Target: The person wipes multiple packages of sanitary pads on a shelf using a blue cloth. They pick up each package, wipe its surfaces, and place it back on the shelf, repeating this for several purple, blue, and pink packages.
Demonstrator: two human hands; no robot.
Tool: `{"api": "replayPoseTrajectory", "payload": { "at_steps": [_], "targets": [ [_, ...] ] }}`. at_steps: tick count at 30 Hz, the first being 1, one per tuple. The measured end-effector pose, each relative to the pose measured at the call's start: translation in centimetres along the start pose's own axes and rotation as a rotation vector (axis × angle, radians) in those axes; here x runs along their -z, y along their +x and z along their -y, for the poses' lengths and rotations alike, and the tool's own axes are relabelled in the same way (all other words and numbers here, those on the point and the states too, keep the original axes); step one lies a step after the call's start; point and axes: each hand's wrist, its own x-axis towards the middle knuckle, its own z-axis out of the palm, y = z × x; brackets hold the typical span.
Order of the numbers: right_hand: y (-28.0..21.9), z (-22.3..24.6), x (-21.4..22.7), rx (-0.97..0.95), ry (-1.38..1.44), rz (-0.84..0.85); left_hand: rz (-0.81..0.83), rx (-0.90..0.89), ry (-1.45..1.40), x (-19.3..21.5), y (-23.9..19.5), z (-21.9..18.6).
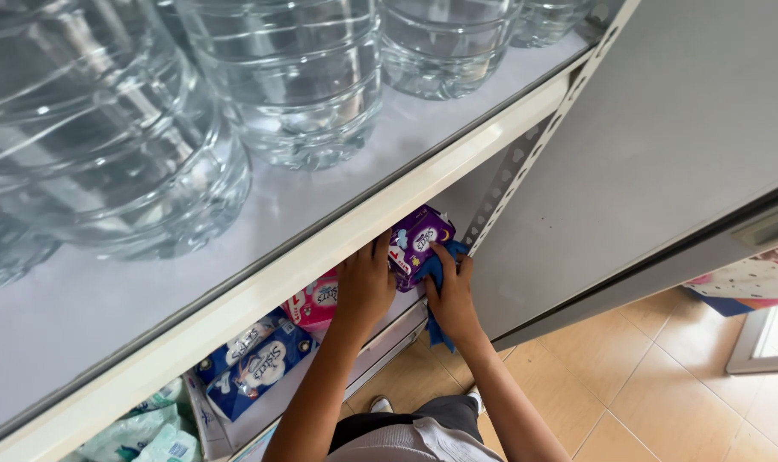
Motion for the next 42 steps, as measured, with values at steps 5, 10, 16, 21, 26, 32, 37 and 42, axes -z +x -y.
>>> {"api": "replayPoseTrajectory", "payload": {
  "at_steps": [5,10,16,21,26,32,37,42],
  "targets": [
    [0.4,1.9,1.9,0.012,0.042,0.033,-0.011,0.062,0.026,1.2,1.3,1.9],
    [-0.1,5.1,4.5,0.158,-0.006,-0.109,-0.131,0.149,0.023,2.6,1.9,6.3],
    [-1.3,7.1,6.7,0.162,0.177,-0.194,-0.266,0.276,-0.080,4.3,0.9,7.7],
    [-1.8,6.4,7.4,0.176,0.249,-0.253,-0.330,0.364,-0.177,4.2,-0.3,8.0],
    [-1.7,5.1,8.2,0.072,0.347,-0.282,-0.358,0.431,-0.284,5.5,-2.7,7.4],
    [-0.4,3.7,10.3,0.032,0.323,-0.575,-0.269,0.392,-0.501,3.9,1.8,3.7],
    [-0.1,6.3,12.9,0.025,0.798,-0.772,-0.097,0.309,-0.717,1.6,3.1,-4.6],
    [-3.7,7.4,14.1,-0.081,0.671,-0.626,0.348,0.483,-1.873,-0.9,1.4,-9.9]
  ]
}}
